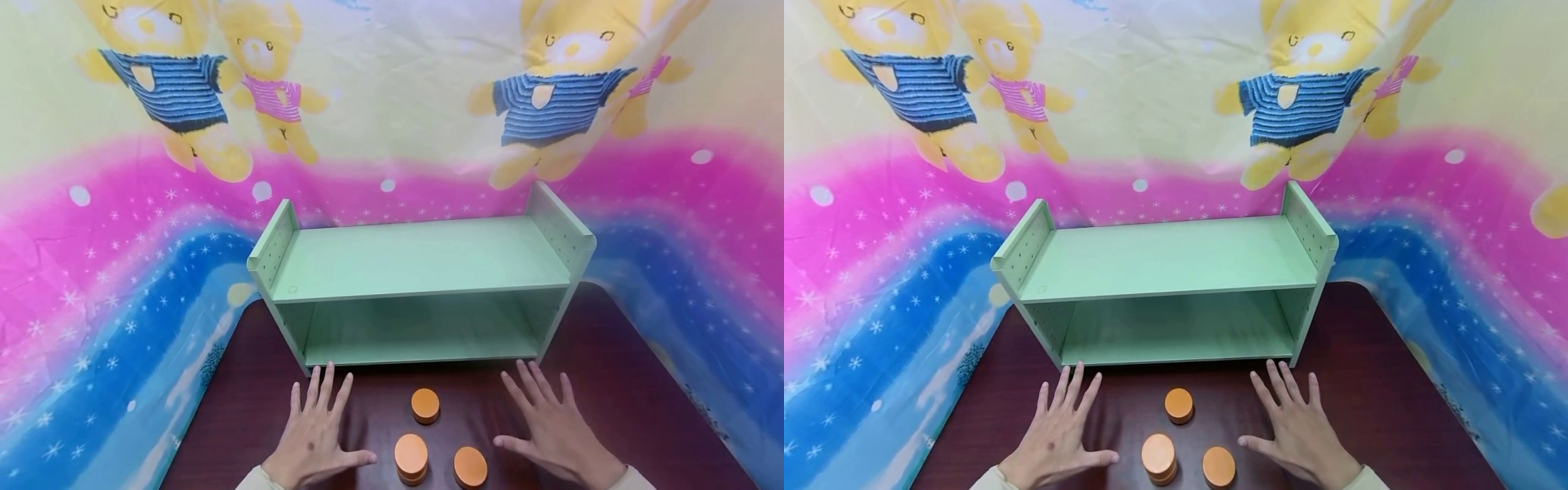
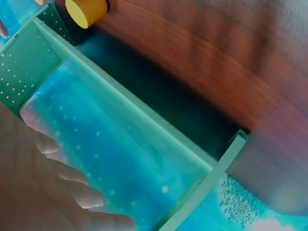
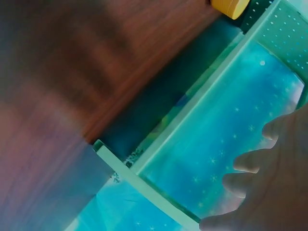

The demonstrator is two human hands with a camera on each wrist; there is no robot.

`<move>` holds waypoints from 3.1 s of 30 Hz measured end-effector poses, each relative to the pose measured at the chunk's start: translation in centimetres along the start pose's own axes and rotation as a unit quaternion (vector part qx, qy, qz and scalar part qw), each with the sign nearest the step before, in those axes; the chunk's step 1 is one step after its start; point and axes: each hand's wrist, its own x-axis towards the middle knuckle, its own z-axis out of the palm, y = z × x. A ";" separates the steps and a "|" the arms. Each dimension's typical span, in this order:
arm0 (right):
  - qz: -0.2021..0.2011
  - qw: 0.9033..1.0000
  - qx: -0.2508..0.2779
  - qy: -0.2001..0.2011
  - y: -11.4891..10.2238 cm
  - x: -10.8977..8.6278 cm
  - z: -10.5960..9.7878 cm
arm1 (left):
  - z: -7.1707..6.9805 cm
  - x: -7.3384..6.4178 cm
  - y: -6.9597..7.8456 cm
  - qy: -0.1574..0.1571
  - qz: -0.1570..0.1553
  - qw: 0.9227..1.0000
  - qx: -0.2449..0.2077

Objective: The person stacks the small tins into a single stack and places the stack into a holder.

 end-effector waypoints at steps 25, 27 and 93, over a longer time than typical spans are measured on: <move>-0.015 0.995 0.094 -0.014 -0.9 -0.9 2.6 | 2.3 -0.4 0.8 -0.036 -0.005 0.987 -0.159; -0.015 0.994 0.106 -0.013 -0.9 -0.9 2.8 | 2.5 -0.4 0.8 -0.030 -0.006 0.985 -0.172; -0.044 0.932 0.352 -0.067 -1.9 -2.7 7.7 | 9.0 -0.8 4.0 -0.090 -0.049 0.735 -0.671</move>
